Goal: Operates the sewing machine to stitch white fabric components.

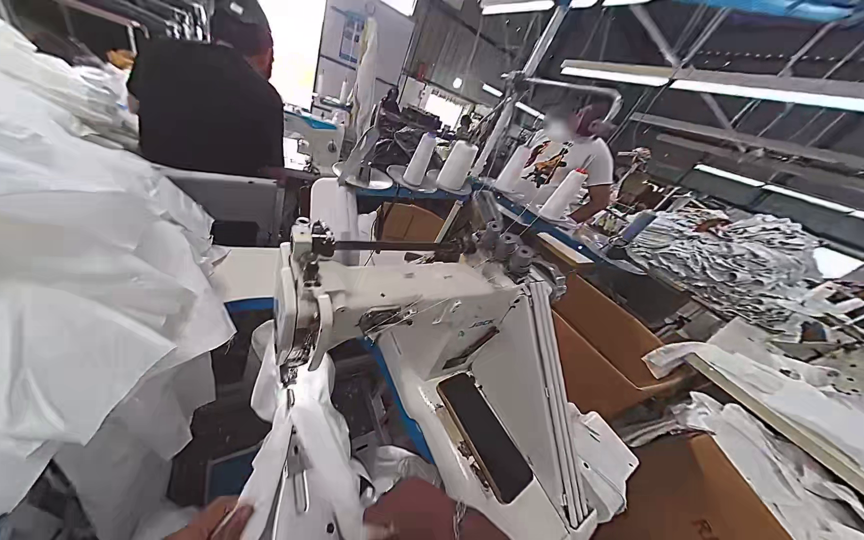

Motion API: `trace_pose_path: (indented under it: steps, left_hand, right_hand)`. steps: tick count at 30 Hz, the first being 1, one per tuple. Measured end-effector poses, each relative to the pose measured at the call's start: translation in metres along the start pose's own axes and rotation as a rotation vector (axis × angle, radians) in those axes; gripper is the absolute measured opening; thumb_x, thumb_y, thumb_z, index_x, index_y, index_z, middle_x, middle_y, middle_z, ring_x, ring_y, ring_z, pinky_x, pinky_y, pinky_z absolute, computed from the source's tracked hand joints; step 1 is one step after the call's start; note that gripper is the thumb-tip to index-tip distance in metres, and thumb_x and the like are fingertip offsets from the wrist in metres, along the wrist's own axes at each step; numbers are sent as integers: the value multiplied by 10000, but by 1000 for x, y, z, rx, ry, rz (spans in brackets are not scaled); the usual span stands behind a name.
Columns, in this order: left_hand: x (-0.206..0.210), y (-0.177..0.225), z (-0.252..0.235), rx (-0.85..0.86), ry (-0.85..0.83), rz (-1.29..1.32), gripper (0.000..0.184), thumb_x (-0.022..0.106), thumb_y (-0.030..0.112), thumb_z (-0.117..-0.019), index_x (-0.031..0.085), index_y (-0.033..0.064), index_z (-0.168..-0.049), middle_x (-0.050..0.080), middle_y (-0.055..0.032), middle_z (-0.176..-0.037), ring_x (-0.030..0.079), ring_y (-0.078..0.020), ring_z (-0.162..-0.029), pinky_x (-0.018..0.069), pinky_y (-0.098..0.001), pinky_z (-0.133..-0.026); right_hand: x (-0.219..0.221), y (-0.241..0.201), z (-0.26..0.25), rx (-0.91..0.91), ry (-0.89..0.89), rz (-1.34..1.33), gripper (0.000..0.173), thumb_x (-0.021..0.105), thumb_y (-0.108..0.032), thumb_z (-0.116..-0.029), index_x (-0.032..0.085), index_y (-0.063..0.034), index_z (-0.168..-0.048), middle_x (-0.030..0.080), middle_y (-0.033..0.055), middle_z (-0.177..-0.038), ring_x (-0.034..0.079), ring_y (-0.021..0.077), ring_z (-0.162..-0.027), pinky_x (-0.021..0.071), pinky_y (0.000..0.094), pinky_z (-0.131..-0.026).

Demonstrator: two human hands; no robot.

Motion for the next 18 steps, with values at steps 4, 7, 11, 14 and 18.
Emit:
trace_pose_path:
  steps: [4,7,11,14,18]
  left_hand:
    - [35,26,26,151,317,-31,316,535,222,-990,748,22,-867,683,-97,-649,673,-218,-555,539,-420,-526]
    - [55,37,42,118,360,53,264,556,138,-980,781,0,-967,706,-106,-661,701,-223,-573,563,-412,-544]
    - [65,31,40,158,391,158,262,549,148,-963,777,32,-905,599,-39,-542,552,-126,-454,422,-289,-445]
    - [62,26,35,141,411,198,266,539,147,-970,768,52,-873,640,-44,-582,607,-130,-496,467,-301,-473]
    - [58,22,16,180,421,204,249,556,123,-966,780,17,-942,682,-65,-624,640,-142,-523,497,-299,-493]
  right_hand:
    - [-3,-43,39,-86,269,296,156,623,-109,-923,706,-8,-836,670,157,-694,707,344,-672,547,514,-589]
    - [-7,-69,58,-118,172,441,150,689,-127,-891,727,-26,-786,688,156,-681,708,352,-663,531,533,-625]
    - [7,-91,43,-192,112,468,120,679,-69,-877,740,-19,-787,717,153,-748,721,344,-719,539,525,-626]
    - [27,-111,20,-278,116,356,201,643,-104,-896,686,-19,-719,667,141,-656,690,319,-632,504,484,-563]
    - [3,-104,26,-210,124,350,261,631,-157,-921,691,-18,-708,667,140,-657,664,324,-610,469,482,-563]
Point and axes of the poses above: each hand's wrist, its own z-axis away from the middle knuckle, its own x-axis out of the palm, y = z × x, the point moved 4 cm from there along -z, towards the middle knuckle
